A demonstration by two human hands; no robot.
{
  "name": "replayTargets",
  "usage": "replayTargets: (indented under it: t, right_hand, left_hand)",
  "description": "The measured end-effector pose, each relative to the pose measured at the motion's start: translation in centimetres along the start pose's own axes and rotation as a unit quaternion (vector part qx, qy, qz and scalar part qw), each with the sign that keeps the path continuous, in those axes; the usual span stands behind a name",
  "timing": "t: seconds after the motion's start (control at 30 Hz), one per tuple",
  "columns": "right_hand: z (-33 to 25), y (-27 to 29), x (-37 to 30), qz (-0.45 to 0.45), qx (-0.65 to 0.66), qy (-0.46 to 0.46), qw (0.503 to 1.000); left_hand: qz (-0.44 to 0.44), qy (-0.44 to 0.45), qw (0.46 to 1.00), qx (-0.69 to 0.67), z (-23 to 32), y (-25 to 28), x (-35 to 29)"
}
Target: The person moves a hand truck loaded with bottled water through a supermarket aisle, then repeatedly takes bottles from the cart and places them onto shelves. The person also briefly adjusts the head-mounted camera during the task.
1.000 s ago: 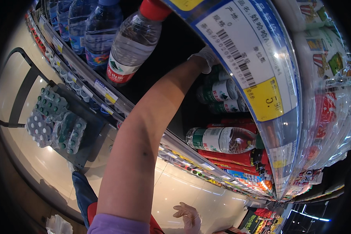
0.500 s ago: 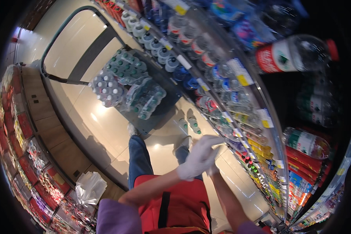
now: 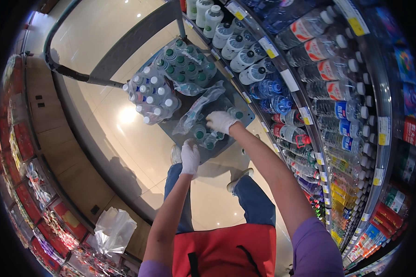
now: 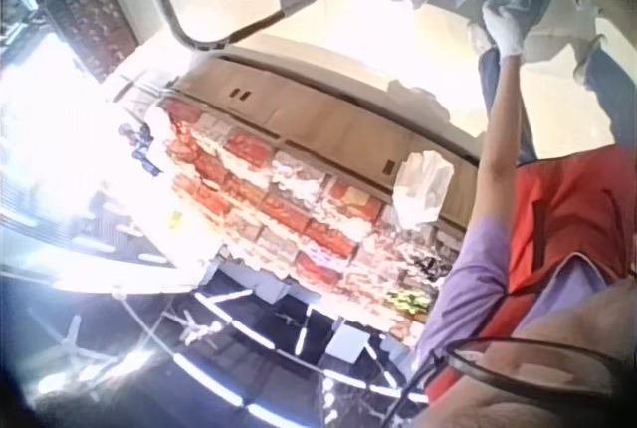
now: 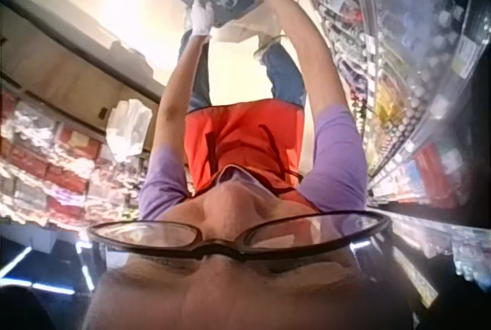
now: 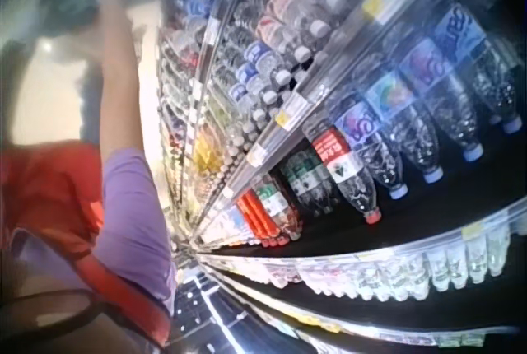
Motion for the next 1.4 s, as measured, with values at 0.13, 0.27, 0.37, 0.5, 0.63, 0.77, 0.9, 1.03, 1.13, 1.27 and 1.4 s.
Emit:
replayTargets:
  t: [0.13,0.27,0.37,0.5,0.63,0.77,0.9,1.03,1.13,1.27,1.4]
  right_hand:
    - [-4.2,-5.1,0.5,-0.049,0.010,0.005,0.999]
    - [-3.5,-4.6,1.4,0.048,0.082,-0.167,0.981]
    - [-3.8,1.0,-2.4,0.187,0.126,-0.135,0.965]
    - [-5.0,9.4,-12.7,0.269,0.241,-0.110,0.926]
    - [-6.9,16.8,-25.5,0.289,0.397,-0.165,0.856]
    - [-10.5,23.2,-38.2,0.342,0.465,-0.124,0.807]
    - [-11.8,27.1,-49.4,0.446,0.540,-0.144,0.699]
    - [-14.6,29.9,-61.9,0.576,0.304,-0.230,0.723]
    - [-18.8,30.5,-70.8,0.649,0.118,-0.257,0.707]
    - [-20.1,28.9,-76.3,0.745,0.154,-0.158,0.630]
    - [-19.0,26.3,-77.4,0.724,0.136,-0.169,0.655]
  left_hand:
    - [-0.047,0.210,0.965,-0.150,-8.7,-3.7,2.3]
    - [-0.052,0.165,0.961,-0.217,-9.4,-3.2,-0.7]
    - [-0.013,0.035,0.988,-0.152,-4.3,1.1,-2.8]
    - [0.012,-0.141,0.988,-0.060,7.5,6.0,-4.2]
    - [-0.066,-0.429,0.891,0.131,24.3,7.6,-9.3]
    - [-0.469,-0.286,0.833,0.061,33.4,3.9,-17.0]
    - [-0.460,-0.396,0.795,0.005,44.0,2.7,-26.2]
    - [-0.434,-0.529,0.702,0.196,50.5,-2.6,-35.7]
    - [-0.420,-0.665,0.598,0.152,54.4,-5.3,-43.1]
    - [-0.389,-0.774,0.495,0.068,58.7,-8.7,-47.8]
    - [-0.359,-0.779,0.513,0.028,61.8,-11.7,-46.9]
Point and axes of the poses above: each hand's wrist, its own x-axis towards the middle knuckle, its own y-axis out of the back of the hand, z = x × y, the point moved 8 cm from there along x, towards the middle knuckle
